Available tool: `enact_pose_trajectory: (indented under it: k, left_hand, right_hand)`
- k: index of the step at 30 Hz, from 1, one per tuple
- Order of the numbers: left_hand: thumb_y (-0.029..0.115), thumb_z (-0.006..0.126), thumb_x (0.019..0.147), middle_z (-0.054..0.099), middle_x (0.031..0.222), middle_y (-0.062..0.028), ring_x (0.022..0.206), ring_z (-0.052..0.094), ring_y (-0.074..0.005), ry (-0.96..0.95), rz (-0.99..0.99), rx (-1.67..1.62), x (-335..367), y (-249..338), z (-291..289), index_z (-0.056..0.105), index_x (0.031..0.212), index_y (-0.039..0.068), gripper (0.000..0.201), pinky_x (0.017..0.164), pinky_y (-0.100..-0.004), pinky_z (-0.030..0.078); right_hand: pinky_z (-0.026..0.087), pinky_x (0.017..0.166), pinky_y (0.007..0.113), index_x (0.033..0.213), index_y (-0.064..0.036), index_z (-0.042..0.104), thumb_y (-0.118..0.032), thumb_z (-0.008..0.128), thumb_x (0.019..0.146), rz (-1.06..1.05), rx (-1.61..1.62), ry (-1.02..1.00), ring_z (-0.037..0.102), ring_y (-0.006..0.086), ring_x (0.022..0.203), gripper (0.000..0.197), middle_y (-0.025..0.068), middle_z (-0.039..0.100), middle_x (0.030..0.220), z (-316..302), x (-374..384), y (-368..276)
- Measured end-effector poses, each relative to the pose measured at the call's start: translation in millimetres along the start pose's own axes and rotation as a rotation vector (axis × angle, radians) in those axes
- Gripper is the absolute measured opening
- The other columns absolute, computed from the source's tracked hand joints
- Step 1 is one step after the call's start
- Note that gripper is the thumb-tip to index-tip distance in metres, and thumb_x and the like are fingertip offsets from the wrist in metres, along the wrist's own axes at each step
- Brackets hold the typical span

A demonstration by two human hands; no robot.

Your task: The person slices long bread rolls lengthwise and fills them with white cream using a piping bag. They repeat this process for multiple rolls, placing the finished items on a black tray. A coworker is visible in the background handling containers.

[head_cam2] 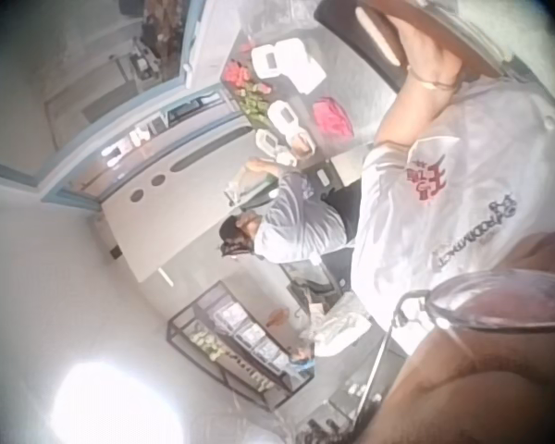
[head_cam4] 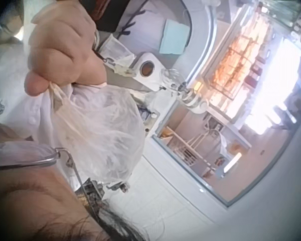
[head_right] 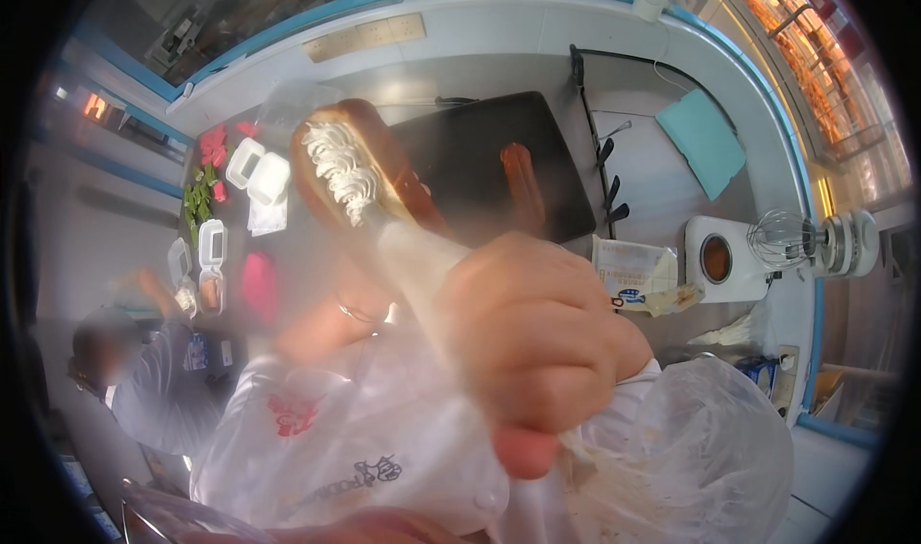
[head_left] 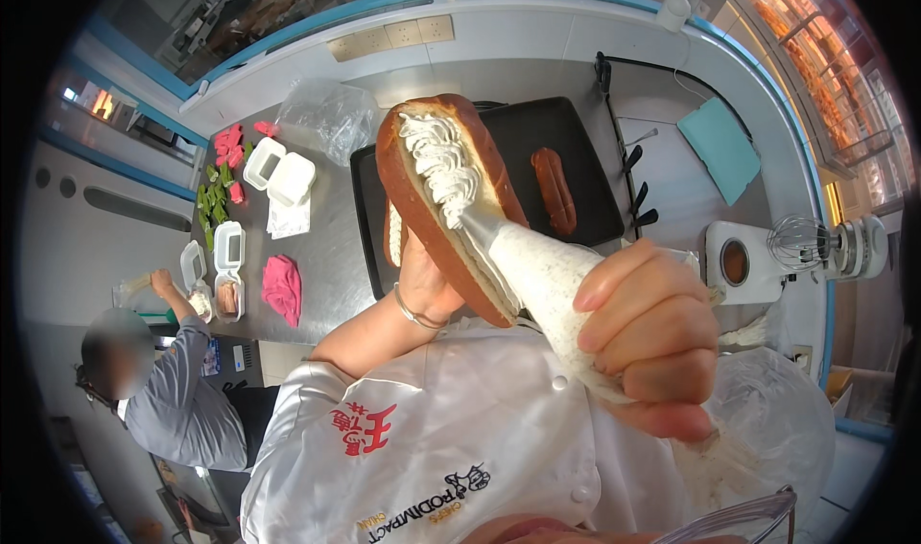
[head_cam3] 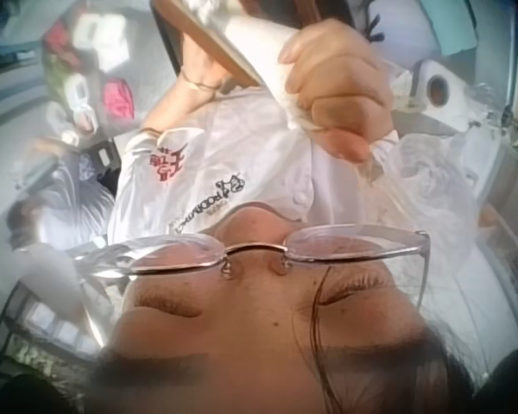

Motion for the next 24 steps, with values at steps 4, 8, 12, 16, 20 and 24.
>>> enact_pose_trajectory:
  k: [4,8,12,16,20,24]
  left_hand:
    - [0.045,0.049,0.098,0.06,0.125,-0.009,0.111,0.06,-0.0241,0.118,0.02,0.036,-1.4,0.6,-5.1,0.049,0.132,0.008,0.05,0.095,-0.0413,0.052]
    - [0.044,0.048,0.099,0.059,0.125,-0.0086,0.11,0.06,-0.0237,0.092,0.048,0.112,-0.4,5.4,1.7,0.048,0.132,0.009,0.049,0.094,-0.041,0.052]
    - [0.041,0.046,0.1,0.059,0.125,-0.008,0.11,0.061,-0.0235,0.019,0.096,0.195,0.0,11.6,9.6,0.048,0.132,0.009,0.046,0.092,-0.0412,0.053]
    - [0.038,0.045,0.101,0.06,0.123,-0.0082,0.109,0.061,-0.0241,0.011,0.102,0.192,4.3,11.9,-0.1,0.049,0.131,0.008,0.043,0.092,-0.0415,0.053]
    - [0.033,0.046,0.101,0.061,0.122,-0.009,0.108,0.062,-0.024,-0.078,0.091,0.046,6.2,14.8,0.8,0.05,0.129,0.007,0.039,0.092,-0.0416,0.054]
    - [0.031,0.047,0.101,0.061,0.12,-0.0093,0.106,0.062,-0.0239,-0.082,0.146,0.008,6.4,18.9,-1.2,0.051,0.128,0.006,0.038,0.091,-0.0416,0.054]
  right_hand:
    - [0.046,0.051,0.029,0.063,-0.0124,0.039,-0.046,0.031,0.103,0.057,-0.103,0.014,0.049,0.0138,0.052,0.053,-0.001,0.046,0.058,-1.3,6.7,1.4]
    - [0.046,0.051,0.029,0.063,-0.0126,0.038,-0.046,0.031,0.103,0.035,-0.118,0.03,0.048,0.0131,0.052,0.053,-0.0015,0.046,0.057,-4.5,-1.7,-2.5]
    - [0.046,0.05,0.028,0.063,-0.0127,0.038,-0.046,0.031,0.103,0.025,-0.047,0.027,0.048,0.0129,0.051,0.053,-0.0019,0.045,0.057,-2.6,-9.5,-4.1]
    - [0.046,0.05,0.028,0.063,-0.0125,0.039,-0.046,0.032,0.103,0.031,-0.089,0.059,0.048,0.0129,0.051,0.053,-0.0019,0.046,0.057,-9.2,-11.1,-5.1]
    - [0.046,0.049,0.028,0.062,-0.0123,0.04,-0.047,0.032,0.103,0.06,-0.144,0.053,0.049,0.013,0.051,0.054,-0.0018,0.046,0.057,-11.1,-9.1,-6.0]
    - [0.045,0.048,0.027,0.062,-0.012,0.039,-0.047,0.033,0.103,0.079,-0.111,0.001,0.048,0.013,0.051,0.054,-0.0017,0.045,0.056,-6.4,-10.7,-7.0]
Point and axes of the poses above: each hand's wrist, its own x-axis towards the middle knuckle, its own z-axis out of the palm, y = z × x, the point moved 7 cm from there along x, towards the middle knuckle
